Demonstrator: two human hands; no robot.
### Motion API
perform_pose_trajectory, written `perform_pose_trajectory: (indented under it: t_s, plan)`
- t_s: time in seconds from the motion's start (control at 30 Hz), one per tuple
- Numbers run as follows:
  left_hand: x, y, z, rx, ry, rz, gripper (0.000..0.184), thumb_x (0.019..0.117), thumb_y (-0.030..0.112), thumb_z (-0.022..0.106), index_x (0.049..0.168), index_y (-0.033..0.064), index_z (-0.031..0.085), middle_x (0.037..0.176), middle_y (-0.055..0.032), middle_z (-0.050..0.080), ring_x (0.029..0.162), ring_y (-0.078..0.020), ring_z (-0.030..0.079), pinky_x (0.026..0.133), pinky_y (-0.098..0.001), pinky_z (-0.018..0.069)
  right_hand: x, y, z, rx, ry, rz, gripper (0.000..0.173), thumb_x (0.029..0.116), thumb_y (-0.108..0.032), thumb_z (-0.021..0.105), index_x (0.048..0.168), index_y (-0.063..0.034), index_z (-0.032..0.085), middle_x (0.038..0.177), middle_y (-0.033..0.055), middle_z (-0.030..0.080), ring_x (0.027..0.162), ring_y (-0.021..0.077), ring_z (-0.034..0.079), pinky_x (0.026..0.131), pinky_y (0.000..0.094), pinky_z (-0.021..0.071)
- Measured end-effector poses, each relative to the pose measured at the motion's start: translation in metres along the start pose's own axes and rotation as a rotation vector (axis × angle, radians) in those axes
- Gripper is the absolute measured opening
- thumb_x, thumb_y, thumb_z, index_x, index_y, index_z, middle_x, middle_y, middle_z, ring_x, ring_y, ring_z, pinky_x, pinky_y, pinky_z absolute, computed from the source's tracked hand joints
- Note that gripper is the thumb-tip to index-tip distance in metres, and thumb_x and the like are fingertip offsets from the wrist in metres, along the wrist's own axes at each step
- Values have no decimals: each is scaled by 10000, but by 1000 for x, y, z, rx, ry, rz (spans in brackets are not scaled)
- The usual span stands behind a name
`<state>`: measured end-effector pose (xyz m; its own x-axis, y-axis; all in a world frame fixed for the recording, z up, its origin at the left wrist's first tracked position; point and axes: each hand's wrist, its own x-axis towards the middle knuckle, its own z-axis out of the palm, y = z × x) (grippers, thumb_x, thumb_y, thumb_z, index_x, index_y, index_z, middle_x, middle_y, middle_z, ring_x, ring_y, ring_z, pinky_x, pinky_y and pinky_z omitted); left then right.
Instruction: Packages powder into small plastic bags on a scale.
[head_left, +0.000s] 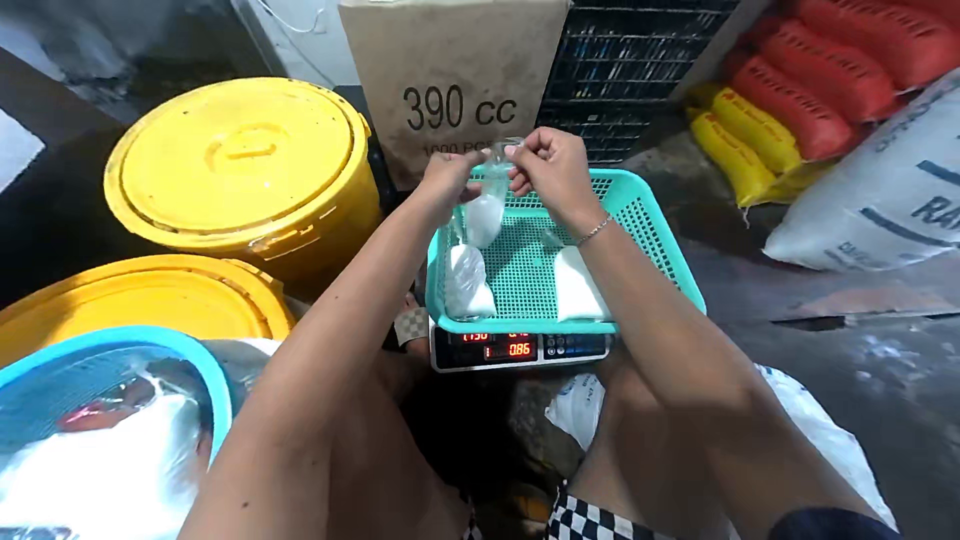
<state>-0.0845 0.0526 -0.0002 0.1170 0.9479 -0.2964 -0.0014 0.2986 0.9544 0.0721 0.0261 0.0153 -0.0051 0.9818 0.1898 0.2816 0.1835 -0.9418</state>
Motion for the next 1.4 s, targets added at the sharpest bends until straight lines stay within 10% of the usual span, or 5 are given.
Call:
perform_pose_trajectory:
  t_s: [0.17,0.33,0.5,1.2,1.4]
  plan:
    - [-18,16,15,-21,-220,23,81,1046,62,528,1071,59,606,800,51,575,654,-2,549,661,-146,502,-13,-5,-25,56,26,6,104,1003,-53,611,935,18,578,706,38,624,540,84,648,562,249,606]
    - [-26,24,26,297,-319,-52,505,1106,451,362,1471,115,451,1307,-93,566,1029,-187,637,848,-369,546,-29,-12,-40,125,82,65,105,1006,-49,606,927,12,574,680,34,629,531,89,652,547,253,603]
    - [-31,20,38,129,-476,80,162,1093,183,471,1134,82,591,826,56,627,736,-36,622,742,-203,548,-44,-30,-60,76,121,17,126,937,18,650,920,-37,538,665,-15,631,522,71,652,538,237,607]
    - [-68,47,36,483,-190,384,97,956,26,660,1044,51,693,815,45,664,678,-7,640,661,-166,562,-51,-34,-92,-292,-20,18,98,921,-42,637,987,-100,594,636,-112,550,496,-63,464,474,110,391]
    - [-56,27,41,459,-175,300,153,921,-24,671,1072,3,683,864,-19,674,690,-53,662,682,-208,586,-53,-20,-117,-408,-364,258,468,920,-19,694,1352,-74,524,772,-2,631,567,44,518,536,198,447]
